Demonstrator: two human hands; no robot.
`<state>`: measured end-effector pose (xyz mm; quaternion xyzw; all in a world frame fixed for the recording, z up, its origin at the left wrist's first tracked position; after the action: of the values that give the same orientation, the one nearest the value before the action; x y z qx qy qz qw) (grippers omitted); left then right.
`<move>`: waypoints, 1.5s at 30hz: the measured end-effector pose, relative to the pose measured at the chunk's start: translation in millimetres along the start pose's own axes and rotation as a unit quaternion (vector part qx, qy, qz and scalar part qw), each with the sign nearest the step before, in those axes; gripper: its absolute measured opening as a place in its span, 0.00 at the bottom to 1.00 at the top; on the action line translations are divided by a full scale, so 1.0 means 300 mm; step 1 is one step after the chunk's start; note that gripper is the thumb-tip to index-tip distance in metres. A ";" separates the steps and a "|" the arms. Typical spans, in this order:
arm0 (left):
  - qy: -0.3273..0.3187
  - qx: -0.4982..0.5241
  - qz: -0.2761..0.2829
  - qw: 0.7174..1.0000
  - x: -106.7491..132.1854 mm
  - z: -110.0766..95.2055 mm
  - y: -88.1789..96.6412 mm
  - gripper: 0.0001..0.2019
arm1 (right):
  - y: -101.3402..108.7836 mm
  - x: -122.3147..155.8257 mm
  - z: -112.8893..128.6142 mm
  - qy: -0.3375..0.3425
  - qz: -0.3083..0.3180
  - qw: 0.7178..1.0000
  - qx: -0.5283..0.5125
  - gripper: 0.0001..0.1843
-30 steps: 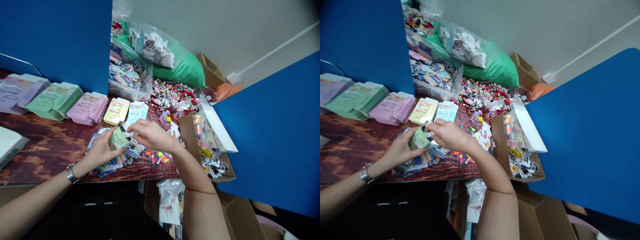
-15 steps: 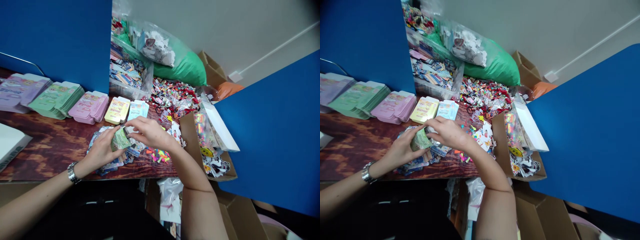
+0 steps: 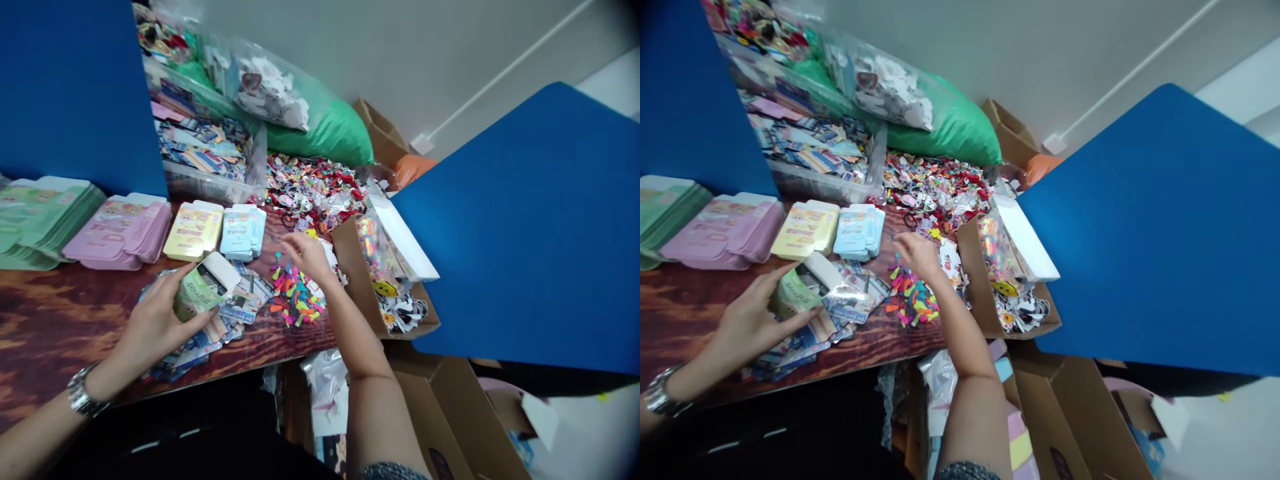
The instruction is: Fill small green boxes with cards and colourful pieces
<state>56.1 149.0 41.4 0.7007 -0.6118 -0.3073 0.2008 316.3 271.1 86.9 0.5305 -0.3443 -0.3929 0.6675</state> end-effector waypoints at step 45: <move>0.082 0.081 0.035 0.993 0.014 0.054 -0.023 0.37 | 0.185 -0.012 0.146 0.125 -0.202 0.909 -0.343 0.17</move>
<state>50.4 147.7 24.3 0.7155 -0.6405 -0.1907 0.2038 285.1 262.2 149.9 0.3719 0.0117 -0.5436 0.7523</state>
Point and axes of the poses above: each hand's wrist, its own x-axis away from the middle knuckle, its own y-axis out of the back of the hand, z = x × y, the point moved 10 cm from there along -x, towards the middle knuckle, and after that the axes turned 8 degrees about y, right-handed, at the moved point
